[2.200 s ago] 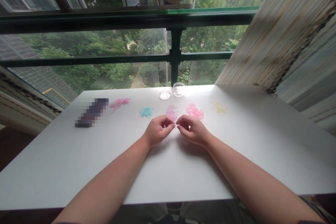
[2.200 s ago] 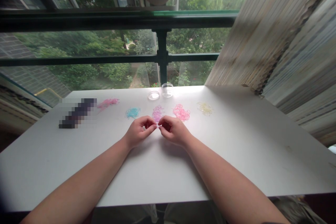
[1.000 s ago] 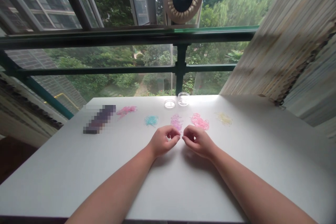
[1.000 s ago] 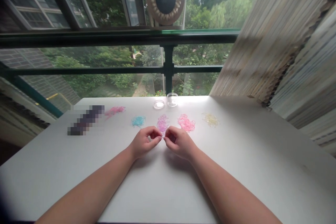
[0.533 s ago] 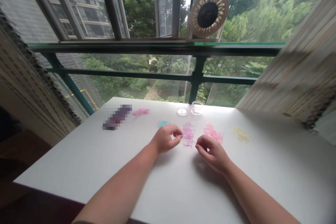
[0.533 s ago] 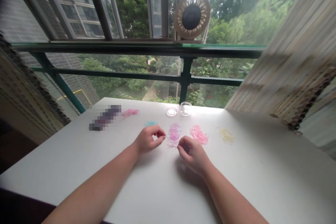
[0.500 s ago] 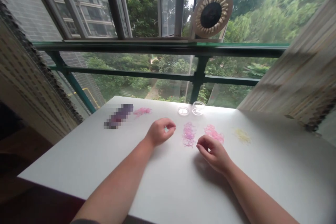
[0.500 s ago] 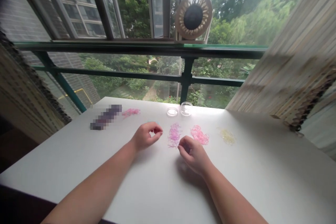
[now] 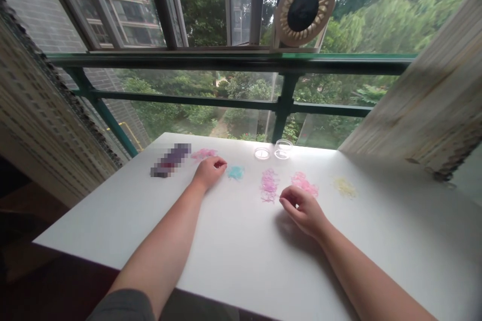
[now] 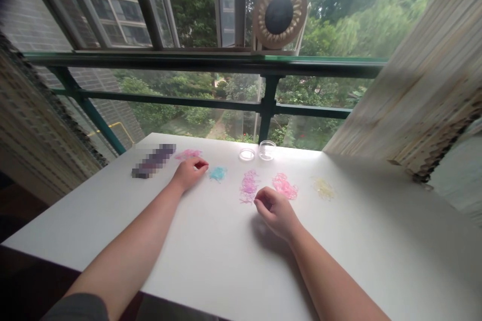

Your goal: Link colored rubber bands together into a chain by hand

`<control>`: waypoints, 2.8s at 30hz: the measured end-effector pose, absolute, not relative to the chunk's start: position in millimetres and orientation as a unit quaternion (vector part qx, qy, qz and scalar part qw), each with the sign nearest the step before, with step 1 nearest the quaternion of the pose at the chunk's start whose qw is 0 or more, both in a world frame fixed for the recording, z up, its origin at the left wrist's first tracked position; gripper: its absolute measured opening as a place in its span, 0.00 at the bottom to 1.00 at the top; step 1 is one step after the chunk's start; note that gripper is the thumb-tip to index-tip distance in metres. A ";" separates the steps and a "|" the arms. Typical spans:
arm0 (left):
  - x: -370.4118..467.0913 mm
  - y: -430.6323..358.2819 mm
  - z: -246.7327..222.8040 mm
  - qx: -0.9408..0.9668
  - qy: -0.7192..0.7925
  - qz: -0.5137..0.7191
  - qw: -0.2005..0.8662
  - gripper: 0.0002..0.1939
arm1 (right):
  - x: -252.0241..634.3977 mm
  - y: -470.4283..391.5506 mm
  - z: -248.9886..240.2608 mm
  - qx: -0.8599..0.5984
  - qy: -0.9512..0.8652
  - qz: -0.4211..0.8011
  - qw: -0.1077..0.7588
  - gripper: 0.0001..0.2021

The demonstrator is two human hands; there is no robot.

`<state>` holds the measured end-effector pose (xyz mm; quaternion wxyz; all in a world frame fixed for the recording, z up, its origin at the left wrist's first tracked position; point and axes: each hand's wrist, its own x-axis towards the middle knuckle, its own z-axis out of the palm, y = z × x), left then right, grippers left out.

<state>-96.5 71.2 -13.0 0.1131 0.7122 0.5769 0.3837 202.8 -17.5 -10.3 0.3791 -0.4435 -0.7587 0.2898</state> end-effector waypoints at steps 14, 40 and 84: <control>-83.1 68.3 -15.1 0.754 0.549 0.336 0.130 0.08 | 199.9 -19.4 -6.0 -0.444 -0.757 0.295 0.378 0.03; -76.9 62.1 -6.7 0.756 0.560 0.313 0.128 0.13 | 198.8 -18.6 -4.6 -0.440 -0.756 0.299 0.381 0.03; -145.9 40.8 -7.5 0.476 0.861 0.178 0.026 0.30 | 200.3 -13.3 -16.3 -0.426 -0.779 0.265 0.375 0.06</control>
